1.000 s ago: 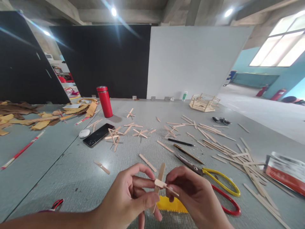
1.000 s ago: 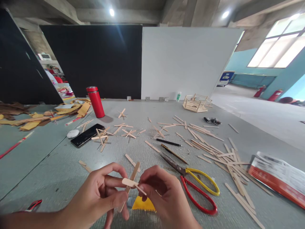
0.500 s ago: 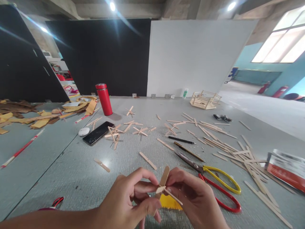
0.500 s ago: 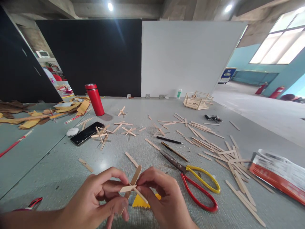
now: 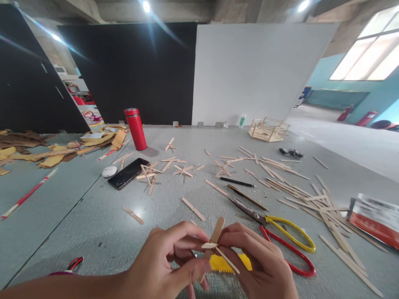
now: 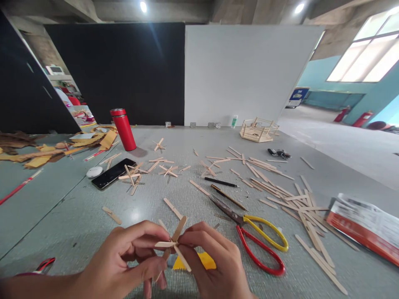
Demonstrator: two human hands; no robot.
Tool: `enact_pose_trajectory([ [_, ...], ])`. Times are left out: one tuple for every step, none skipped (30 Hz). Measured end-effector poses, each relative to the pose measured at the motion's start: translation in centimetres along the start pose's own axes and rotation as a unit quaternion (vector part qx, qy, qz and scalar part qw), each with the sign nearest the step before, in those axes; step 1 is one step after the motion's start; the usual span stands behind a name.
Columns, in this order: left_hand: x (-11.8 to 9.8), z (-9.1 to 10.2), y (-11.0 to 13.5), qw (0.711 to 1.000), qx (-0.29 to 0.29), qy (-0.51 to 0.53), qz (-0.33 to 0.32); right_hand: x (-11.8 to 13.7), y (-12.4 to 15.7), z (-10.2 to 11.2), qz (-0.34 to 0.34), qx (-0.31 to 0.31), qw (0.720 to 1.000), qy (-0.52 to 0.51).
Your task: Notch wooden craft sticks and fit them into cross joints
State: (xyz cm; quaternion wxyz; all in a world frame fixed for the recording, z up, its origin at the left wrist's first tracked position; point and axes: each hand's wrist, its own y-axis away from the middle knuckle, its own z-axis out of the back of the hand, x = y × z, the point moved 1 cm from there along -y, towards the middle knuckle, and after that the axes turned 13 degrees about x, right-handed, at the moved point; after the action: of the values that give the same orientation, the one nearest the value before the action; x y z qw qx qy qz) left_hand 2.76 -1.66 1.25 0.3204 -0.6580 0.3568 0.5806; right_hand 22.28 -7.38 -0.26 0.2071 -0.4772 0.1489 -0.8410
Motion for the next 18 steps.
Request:
enact_pose_trajectory([
  [-0.06,0.02,-0.01,1.0,0.001,-0.001,0.001,0.01,0.02,0.01,0.0,-0.001,1.0,0.001],
  [-0.12,0.04,-0.01,1.0,0.002,-0.003,0.003,0.03,0.02,0.02,0.0,0.0,1.0,-0.001],
  [-0.16,0.05,-0.01,1.0,0.002,-0.006,0.006,0.05,-0.02,0.02,-0.002,0.003,1.0,-0.006],
  [-0.17,0.07,-0.01,1.0,0.001,-0.009,0.006,0.05,-0.09,0.0,-0.01,0.008,1.0,-0.017],
  [-0.16,0.08,-0.01,1.0,-0.001,-0.012,0.004,0.02,-0.17,-0.03,-0.024,0.015,0.999,-0.034],
  [-0.11,0.08,0.0,1.0,-0.004,-0.015,0.0,-0.02,-0.25,-0.08,-0.04,0.024,0.997,-0.057],
  [-0.04,0.09,0.01,1.0,-0.007,-0.019,-0.005,-0.06,-0.32,-0.13,-0.055,0.032,0.995,-0.083],
  [0.04,0.08,0.03,1.0,-0.009,-0.022,-0.011,-0.11,-0.39,-0.17,-0.07,0.039,0.991,-0.11],
  [0.13,0.08,0.05,1.0,-0.01,-0.023,-0.015,-0.14,-0.44,-0.2,-0.081,0.045,0.987,-0.135],
  [0.21,0.07,0.07,1.0,-0.01,-0.02,-0.017,-0.15,-0.49,-0.2,-0.087,0.049,0.983,-0.157],
  [0.27,0.05,0.1,1.0,-0.009,-0.016,-0.017,-0.14,-0.52,-0.19,-0.09,0.052,0.979,-0.175],
  [0.29,0.04,0.12,1.0,-0.006,-0.012,-0.015,-0.11,-0.56,-0.15,-0.092,0.055,0.976,-0.19],
  [0.29,0.03,0.15,1.0,-0.003,-0.006,-0.012,-0.06,-0.59,-0.1,-0.093,0.057,0.974,-0.2],
  [0.26,0.02,0.17,1.0,0.0,0.0,-0.009,0.01,-0.64,-0.04,-0.093,0.061,0.972,-0.206],
  [0.2,0.01,0.19,1.0,0.003,0.007,-0.006,0.09,-0.69,0.01,-0.091,0.065,0.972,-0.209],
  [0.12,0.0,0.21,1.0,0.005,0.013,-0.003,0.19,-0.75,0.06,-0.088,0.068,0.971,-0.21],
  [0.03,-0.02,0.23,1.0,0.007,0.019,0.001,0.28,-0.82,0.1,-0.086,0.071,0.971,-0.209],
  [-0.05,-0.04,0.25,1.0,0.008,0.024,0.005,0.37,-0.88,0.12,-0.084,0.074,0.972,-0.206],
])
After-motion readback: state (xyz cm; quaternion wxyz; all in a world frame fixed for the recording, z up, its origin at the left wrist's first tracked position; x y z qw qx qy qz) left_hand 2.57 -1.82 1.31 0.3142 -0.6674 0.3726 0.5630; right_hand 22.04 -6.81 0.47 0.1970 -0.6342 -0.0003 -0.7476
